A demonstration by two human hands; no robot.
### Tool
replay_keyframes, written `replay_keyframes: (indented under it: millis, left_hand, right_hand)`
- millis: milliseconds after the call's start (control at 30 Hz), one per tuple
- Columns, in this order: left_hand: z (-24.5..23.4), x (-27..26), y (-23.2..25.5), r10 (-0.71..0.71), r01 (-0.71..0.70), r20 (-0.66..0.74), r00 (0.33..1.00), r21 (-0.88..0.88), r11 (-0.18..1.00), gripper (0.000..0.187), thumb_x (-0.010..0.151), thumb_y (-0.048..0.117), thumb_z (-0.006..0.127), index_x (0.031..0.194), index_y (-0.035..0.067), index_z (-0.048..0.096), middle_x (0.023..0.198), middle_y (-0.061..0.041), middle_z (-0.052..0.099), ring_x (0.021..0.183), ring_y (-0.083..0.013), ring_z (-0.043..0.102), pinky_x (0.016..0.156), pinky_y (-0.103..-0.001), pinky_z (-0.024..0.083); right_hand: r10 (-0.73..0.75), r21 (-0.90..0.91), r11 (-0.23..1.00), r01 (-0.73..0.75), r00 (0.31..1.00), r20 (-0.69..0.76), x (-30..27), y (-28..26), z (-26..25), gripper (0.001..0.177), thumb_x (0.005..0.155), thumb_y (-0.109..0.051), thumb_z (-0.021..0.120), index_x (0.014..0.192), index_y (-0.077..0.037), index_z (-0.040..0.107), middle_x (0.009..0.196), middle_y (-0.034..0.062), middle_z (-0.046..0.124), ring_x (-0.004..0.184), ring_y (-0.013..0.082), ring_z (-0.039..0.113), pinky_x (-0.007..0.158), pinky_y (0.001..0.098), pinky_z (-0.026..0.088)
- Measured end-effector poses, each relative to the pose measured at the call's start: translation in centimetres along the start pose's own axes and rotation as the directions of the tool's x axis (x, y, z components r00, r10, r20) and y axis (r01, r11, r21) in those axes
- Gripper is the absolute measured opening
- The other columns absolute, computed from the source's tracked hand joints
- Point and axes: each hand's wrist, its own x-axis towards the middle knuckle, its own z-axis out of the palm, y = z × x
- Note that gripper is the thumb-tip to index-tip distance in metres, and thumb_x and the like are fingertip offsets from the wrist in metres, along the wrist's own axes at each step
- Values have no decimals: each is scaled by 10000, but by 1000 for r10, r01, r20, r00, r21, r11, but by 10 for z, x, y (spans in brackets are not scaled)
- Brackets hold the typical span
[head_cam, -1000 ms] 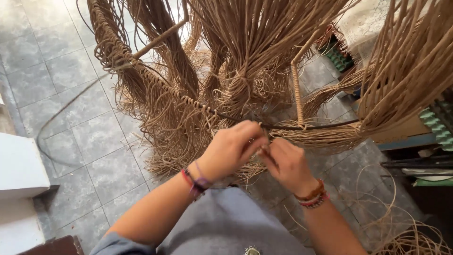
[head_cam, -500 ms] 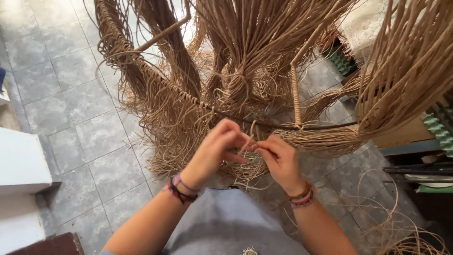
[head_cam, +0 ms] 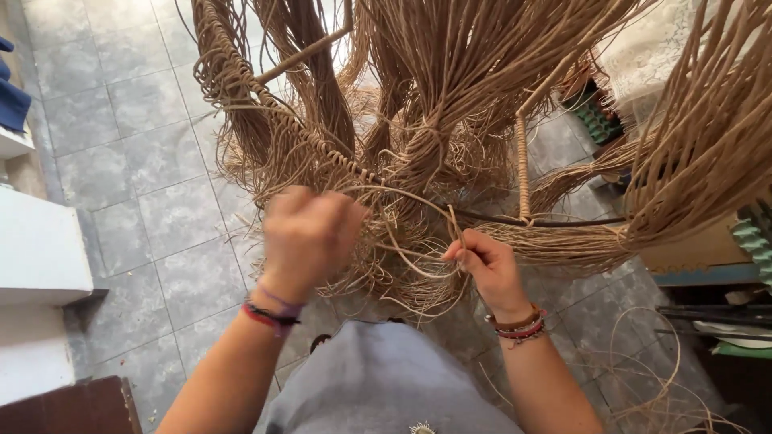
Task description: Weaving and tying natural fiber strands onto a large frame to create a decorative furniture piece.
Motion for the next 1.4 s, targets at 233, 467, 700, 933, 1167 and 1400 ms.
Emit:
replay_keyframes:
  millis: [233, 467, 700, 933, 1167, 1400]
  left_hand:
    - [4, 31, 70, 60, -59, 2, 998, -64, 996, 291, 1062, 242, 507, 1281, 181, 689, 1104, -33, 738, 835, -226, 639, 731, -337, 529]
    - [7, 10, 13, -135, 111, -101, 986, -209, 972, 241, 1004, 71, 661, 1179, 191, 775, 1039, -8, 767, 866, -211, 736, 759, -301, 585]
    - [22, 28, 93, 73, -68, 6, 997, -295, 953, 371, 1014, 97, 579, 1372, 169, 644, 1398, -75, 650, 918, -213, 737, 732, -312, 598]
    - [6, 17, 31, -257, 256, -123, 959, -23, 966, 195, 991, 123, 704, 1132, 228, 789, 983, 51, 713, 842, -167, 693, 747, -287, 568]
    - [26, 18, 64, -65, 46, -47, 997, -323, 945, 226, 977, 91, 654, 1160, 170, 759, 1109, -26, 768, 912, -223, 748, 741, -321, 591]
    - [-30, 45, 40, -44, 43, -56, 997, -25, 999, 285, 923, -32, 675, 1160, 96, 768, 1088, -127, 742, 903, -246, 711, 735, -300, 583]
  right_hand:
    - [26, 52, 998, -30, 998, 62, -2, 4, 7, 223, 973, -131, 679, 862, 52, 743, 575, 29, 557, 466, 16, 403, 435, 156, 348]
    - [85, 225, 970, -88, 996, 20, -9, 2, -2, 191, 939, -56, 700, 859, 115, 731, 462, 15, 455, 334, 60, 434, 368, 185, 363]
    - [77, 149, 985, -84, 996, 50, -8, 1, -1, 223, 926, -110, 731, 862, 102, 753, 453, 38, 501, 364, 60, 501, 370, 200, 352]
    - [149, 255, 954, -159, 987, 60, -7, 0, -7, 248, 922, -111, 730, 902, 136, 747, 393, 19, 416, 335, 48, 391, 370, 165, 300]
    - [154, 222, 959, -174, 982, 107, -8, -1, -8, 284, 921, -162, 743, 905, 121, 759, 394, 17, 432, 351, 44, 399, 373, 166, 313]
    - [138, 222, 963, -154, 987, 84, -1, -11, 6, 261, 912, -132, 725, 900, 126, 759, 393, 24, 438, 372, 43, 388, 387, 174, 314]
